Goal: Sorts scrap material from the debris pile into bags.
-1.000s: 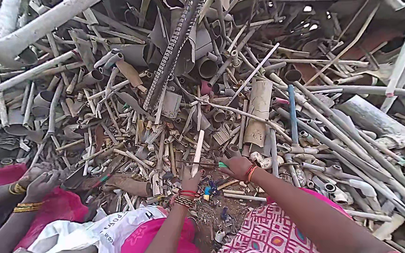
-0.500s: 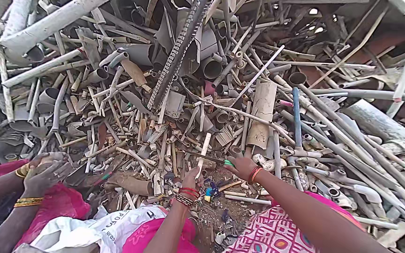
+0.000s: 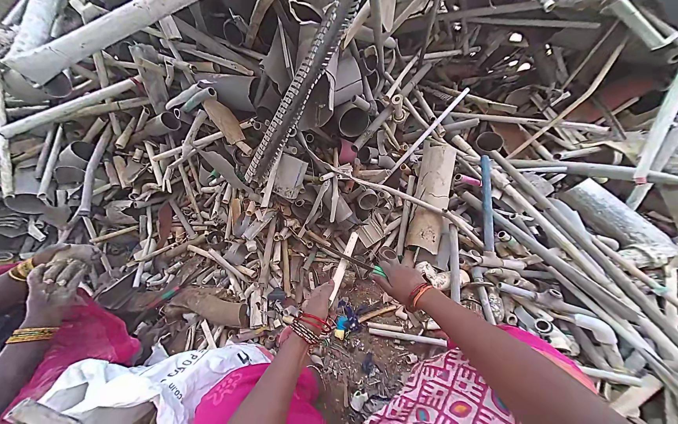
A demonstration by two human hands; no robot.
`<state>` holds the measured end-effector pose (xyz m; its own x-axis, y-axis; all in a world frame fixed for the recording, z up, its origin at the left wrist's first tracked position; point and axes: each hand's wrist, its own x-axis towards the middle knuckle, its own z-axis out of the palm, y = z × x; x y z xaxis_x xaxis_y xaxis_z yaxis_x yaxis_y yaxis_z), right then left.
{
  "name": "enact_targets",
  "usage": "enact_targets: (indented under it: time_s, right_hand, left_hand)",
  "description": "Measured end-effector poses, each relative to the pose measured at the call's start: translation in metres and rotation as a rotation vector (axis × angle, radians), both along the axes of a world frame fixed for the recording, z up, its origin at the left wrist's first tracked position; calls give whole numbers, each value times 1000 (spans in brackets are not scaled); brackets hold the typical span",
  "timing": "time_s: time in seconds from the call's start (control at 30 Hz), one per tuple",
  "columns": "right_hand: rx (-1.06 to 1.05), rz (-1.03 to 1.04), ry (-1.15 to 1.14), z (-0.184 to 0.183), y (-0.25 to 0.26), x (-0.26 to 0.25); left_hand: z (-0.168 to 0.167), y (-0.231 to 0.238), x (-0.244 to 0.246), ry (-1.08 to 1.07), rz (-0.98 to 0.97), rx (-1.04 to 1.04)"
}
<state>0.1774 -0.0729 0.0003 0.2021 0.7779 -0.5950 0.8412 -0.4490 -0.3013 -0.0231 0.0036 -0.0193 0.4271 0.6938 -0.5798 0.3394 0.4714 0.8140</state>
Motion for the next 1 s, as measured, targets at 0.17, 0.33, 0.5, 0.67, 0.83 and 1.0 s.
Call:
enact_targets:
  time_s: [0.17, 0.33, 0.5, 0.67, 0.83, 1.0]
  right_hand:
    - [-39, 41, -6, 4, 1, 3]
    - [-16, -46, 27, -21, 3, 4]
    - [39, -181, 71, -32, 5, 3]
    - [124, -969, 622, -36, 10, 11]
    - [81, -789, 861, -40, -2, -5]
    - [151, -625, 822, -41, -10, -26]
  left_hand:
    - [-4, 1, 1, 133, -139, 146]
    - [-7, 4, 0, -19, 148, -71]
    - [6, 1, -2, -119, 7, -49]
    - [5, -21, 4, 328, -747, 388]
    - [5, -33, 2, 463, -751, 449]
    - [3, -22, 1, 512, -922, 573]
